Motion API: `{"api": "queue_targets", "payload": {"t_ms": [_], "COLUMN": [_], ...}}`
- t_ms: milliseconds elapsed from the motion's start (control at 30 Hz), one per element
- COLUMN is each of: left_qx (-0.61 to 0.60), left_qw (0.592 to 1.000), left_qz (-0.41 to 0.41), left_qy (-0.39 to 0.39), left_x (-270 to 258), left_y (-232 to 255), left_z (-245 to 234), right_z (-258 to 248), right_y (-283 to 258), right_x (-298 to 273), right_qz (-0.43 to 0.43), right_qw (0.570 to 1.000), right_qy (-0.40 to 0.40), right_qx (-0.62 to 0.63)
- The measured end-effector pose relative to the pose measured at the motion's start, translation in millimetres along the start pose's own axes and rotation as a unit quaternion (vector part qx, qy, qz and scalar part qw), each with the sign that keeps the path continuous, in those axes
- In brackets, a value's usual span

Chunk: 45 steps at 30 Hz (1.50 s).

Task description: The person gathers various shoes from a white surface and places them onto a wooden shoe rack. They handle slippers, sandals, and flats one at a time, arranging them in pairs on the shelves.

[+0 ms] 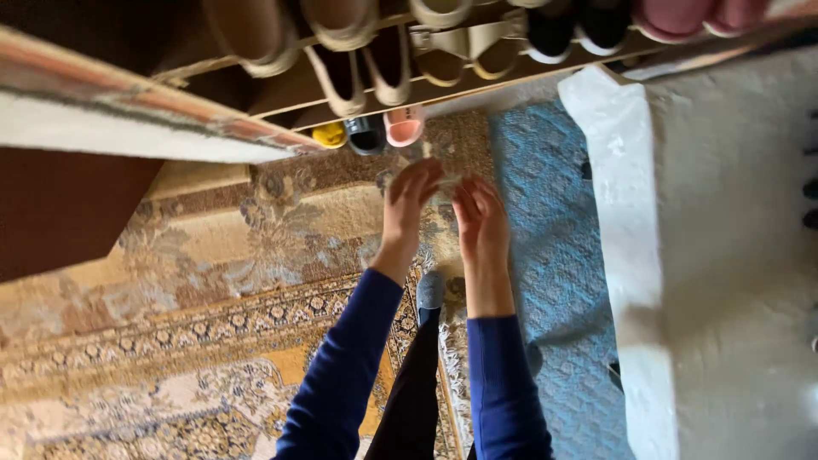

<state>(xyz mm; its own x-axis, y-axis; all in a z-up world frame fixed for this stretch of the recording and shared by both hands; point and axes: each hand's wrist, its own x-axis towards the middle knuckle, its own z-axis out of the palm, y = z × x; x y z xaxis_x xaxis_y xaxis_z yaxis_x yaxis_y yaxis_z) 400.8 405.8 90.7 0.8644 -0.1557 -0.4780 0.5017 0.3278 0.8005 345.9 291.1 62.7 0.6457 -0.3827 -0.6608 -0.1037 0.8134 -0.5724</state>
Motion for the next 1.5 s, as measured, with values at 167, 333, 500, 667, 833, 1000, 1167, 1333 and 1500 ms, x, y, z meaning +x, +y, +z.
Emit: {"api": "queue_targets", "payload": {"t_ms": [167,333,500,667,833,1000,1167,1333,1500], "left_qx": [0.034,0.048,0.054,0.072,0.092,0.114,0.119,0.142,0.174], "left_qw": [0.998,0.994,0.988,0.979,0.973,0.970,0.972,0.969,0.964], "left_qz": [0.005,-0.002,-0.022,-0.032,-0.041,-0.031,-0.035,-0.039,-0.035], "left_qy": [-0.049,-0.101,-0.143,-0.189,-0.206,-0.214,-0.201,-0.198,-0.197], "left_x": [-17.6,-32.3,-36.6,-33.5,-30.4,-19.1,-6.3,22.0,44.2], "left_y": [-32.2,-55.1,-86.1,-104.8,-110.6,-123.9,-139.1,-171.5,-179.5], "left_z": [34.8,73.6,110.7,159.7,219.6,290.1,364.6,431.1,502.4], "right_z": [-32.7,-72.2,-114.8,-159.9,-191.1,-230.1,-252.1,-270.3,-301.2], "right_y": [-37.4,-64.0,-92.8,-134.1,-187.9,-244.8,-321.4,-394.9,-446.6], "right_x": [-25.0,-27.0,-26.1,-18.9,-6.1,26.6,54.2,89.9,146.8], "right_qz": [-0.047,-0.089,-0.109,-0.135,-0.161,-0.187,-0.212,-0.247,-0.310], "right_qw": [0.997,0.990,0.982,0.974,0.965,0.959,0.959,0.950,0.929], "right_qy": [0.045,0.067,0.088,0.112,0.130,0.135,0.157,0.189,0.186], "right_qx": [0.052,0.091,0.126,0.145,0.160,0.163,0.107,0.011,-0.076]}}
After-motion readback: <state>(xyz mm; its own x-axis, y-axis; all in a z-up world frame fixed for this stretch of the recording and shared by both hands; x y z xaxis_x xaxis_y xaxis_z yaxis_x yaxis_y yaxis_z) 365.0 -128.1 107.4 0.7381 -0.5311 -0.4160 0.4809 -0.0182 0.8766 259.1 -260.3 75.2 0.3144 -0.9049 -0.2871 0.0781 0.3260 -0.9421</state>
